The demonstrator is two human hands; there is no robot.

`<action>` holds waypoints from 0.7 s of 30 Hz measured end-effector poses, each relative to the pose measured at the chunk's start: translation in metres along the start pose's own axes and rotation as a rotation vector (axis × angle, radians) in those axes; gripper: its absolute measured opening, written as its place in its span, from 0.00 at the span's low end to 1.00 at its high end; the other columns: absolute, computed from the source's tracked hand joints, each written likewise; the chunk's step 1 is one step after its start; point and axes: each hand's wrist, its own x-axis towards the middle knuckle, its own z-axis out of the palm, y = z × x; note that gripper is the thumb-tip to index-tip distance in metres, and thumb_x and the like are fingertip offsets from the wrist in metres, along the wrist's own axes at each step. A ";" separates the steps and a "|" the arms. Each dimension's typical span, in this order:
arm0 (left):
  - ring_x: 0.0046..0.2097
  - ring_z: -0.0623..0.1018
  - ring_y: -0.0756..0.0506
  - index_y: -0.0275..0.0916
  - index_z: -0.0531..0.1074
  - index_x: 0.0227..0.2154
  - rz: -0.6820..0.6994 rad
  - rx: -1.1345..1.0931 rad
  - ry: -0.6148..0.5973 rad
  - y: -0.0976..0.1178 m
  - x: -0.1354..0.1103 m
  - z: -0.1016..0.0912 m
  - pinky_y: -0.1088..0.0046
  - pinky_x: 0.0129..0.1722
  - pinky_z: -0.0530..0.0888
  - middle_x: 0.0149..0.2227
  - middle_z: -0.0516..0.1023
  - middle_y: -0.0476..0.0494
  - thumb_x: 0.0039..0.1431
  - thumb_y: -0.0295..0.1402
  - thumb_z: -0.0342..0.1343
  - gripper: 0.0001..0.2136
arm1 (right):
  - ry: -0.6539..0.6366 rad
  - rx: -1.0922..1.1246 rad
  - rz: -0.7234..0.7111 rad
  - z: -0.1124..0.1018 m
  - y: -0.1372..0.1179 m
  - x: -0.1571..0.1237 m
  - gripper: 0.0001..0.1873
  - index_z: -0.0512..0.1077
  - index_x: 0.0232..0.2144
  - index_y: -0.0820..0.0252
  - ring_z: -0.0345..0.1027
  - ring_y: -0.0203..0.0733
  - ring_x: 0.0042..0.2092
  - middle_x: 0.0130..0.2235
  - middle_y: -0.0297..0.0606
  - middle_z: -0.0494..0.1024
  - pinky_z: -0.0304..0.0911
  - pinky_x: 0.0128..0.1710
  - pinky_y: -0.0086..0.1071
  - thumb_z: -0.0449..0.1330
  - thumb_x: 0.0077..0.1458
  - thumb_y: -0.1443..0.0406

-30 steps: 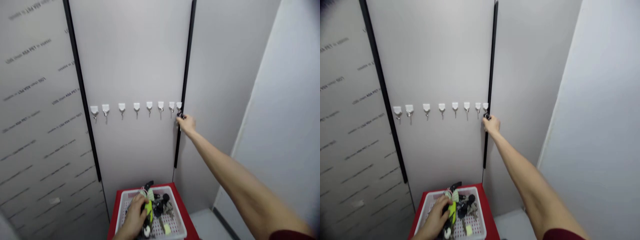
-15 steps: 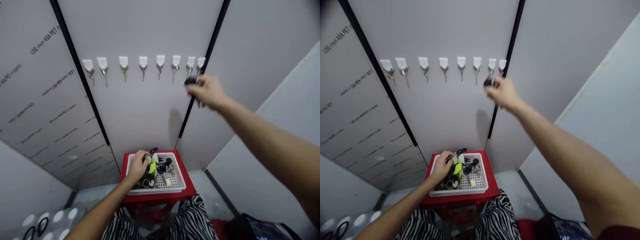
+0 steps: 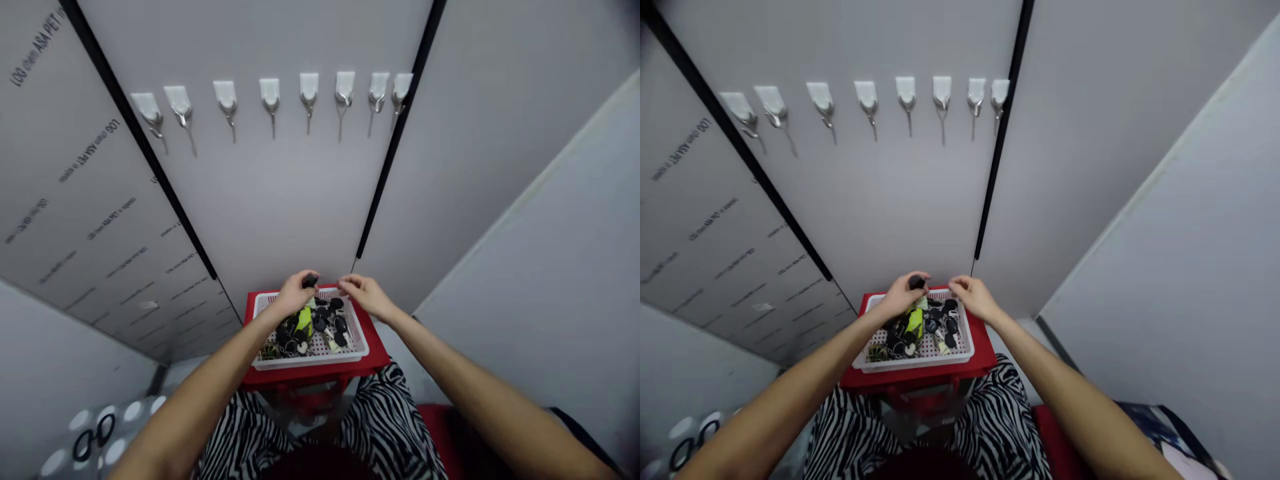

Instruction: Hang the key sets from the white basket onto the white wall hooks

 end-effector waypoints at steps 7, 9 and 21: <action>0.47 0.60 0.43 0.36 0.59 0.41 0.177 0.619 -0.241 0.013 -0.033 0.035 0.59 0.49 0.47 0.46 0.62 0.39 0.39 0.27 0.46 0.21 | 0.114 0.085 -0.058 -0.009 0.002 -0.004 0.14 0.65 0.28 0.64 0.63 0.32 0.28 0.28 0.37 0.71 0.58 0.29 0.26 0.47 0.44 0.61; 0.48 0.59 0.44 0.37 0.59 0.41 0.187 0.643 -0.281 0.012 -0.036 0.041 0.60 0.50 0.44 0.47 0.61 0.40 0.38 0.26 0.46 0.21 | 0.128 -0.024 -0.068 -0.009 0.013 -0.012 0.13 0.66 0.29 0.63 0.63 0.33 0.31 0.29 0.36 0.71 0.57 0.32 0.27 0.47 0.43 0.62; 0.44 0.65 0.46 0.37 0.58 0.39 -0.251 0.423 0.252 0.011 -0.045 -0.016 0.70 0.43 0.61 0.43 0.64 0.43 0.41 0.31 0.45 0.18 | -0.004 -0.500 0.125 -0.001 0.041 -0.049 0.16 0.65 0.32 0.58 0.62 0.42 0.36 0.32 0.38 0.71 0.53 0.34 0.33 0.47 0.41 0.58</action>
